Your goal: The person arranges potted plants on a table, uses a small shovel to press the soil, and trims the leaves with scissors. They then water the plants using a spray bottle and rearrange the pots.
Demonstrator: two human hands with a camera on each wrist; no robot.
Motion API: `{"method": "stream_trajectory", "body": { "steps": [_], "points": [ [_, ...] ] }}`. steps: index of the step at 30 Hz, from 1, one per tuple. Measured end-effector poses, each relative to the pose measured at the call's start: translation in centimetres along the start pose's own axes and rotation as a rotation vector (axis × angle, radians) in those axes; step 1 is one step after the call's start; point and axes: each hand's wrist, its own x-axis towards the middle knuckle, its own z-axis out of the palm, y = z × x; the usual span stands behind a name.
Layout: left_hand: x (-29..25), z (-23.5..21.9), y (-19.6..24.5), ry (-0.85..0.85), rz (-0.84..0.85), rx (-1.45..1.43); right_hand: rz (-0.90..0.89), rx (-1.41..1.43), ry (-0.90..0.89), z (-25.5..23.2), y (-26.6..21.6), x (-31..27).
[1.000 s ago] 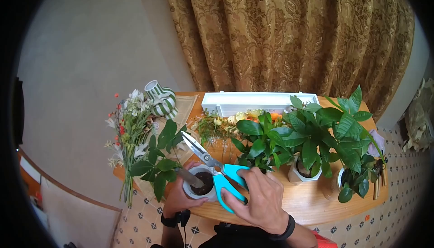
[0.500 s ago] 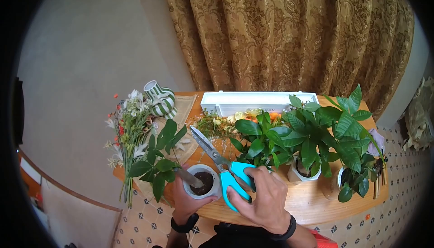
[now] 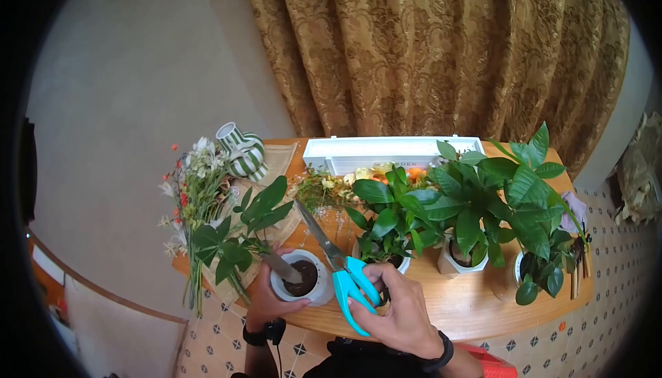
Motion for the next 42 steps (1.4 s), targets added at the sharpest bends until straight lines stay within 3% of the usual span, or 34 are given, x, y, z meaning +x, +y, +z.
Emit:
{"method": "stream_trajectory", "body": {
  "steps": [5,7,8,10,15,20,22,25,29,34,42],
  "points": [
    [0.3,-1.0,-0.8,-0.07,-0.005,-0.005,0.051,0.019,-0.043,0.2,0.4,-0.1],
    [0.4,-1.2,-1.2,-0.095,0.129,0.102,0.063,0.019,-0.06,0.3,0.2,-0.1],
    [0.4,-1.2,-1.0,-0.095,0.129,0.102,0.086,0.014,-0.069,0.4,-0.2,0.1],
    [0.2,-1.0,-0.5,-0.082,-0.034,-0.053,0.108,0.009,-0.078,0.7,-0.5,0.2],
    [0.2,-1.1,-1.0,-0.09,-0.022,-0.039,-0.06,-0.164,-0.044,1.0,-0.2,0.5],
    [0.2,-1.3,-1.6,-0.105,0.004,-0.004,-0.067,-0.163,-0.031,1.2,0.2,0.4],
    [0.3,-1.4,-1.7,-0.094,0.121,0.143,-0.076,-0.169,-0.02,1.3,0.2,0.3],
    [0.1,-1.2,-1.2,-0.097,0.004,0.05,-0.037,-0.161,-0.025,1.3,0.3,0.2],
    [-0.1,-0.1,-1.2,-0.03,0.025,-0.006,-0.034,-0.105,0.0,1.4,0.6,0.0],
    [-0.5,0.3,-1.9,0.082,0.137,0.206,0.004,-0.043,-0.004,1.1,1.0,-0.2],
    [-0.2,-0.4,-1.5,0.01,0.067,0.068,0.133,0.171,-0.117,0.9,1.3,-0.2]
  ]
}}
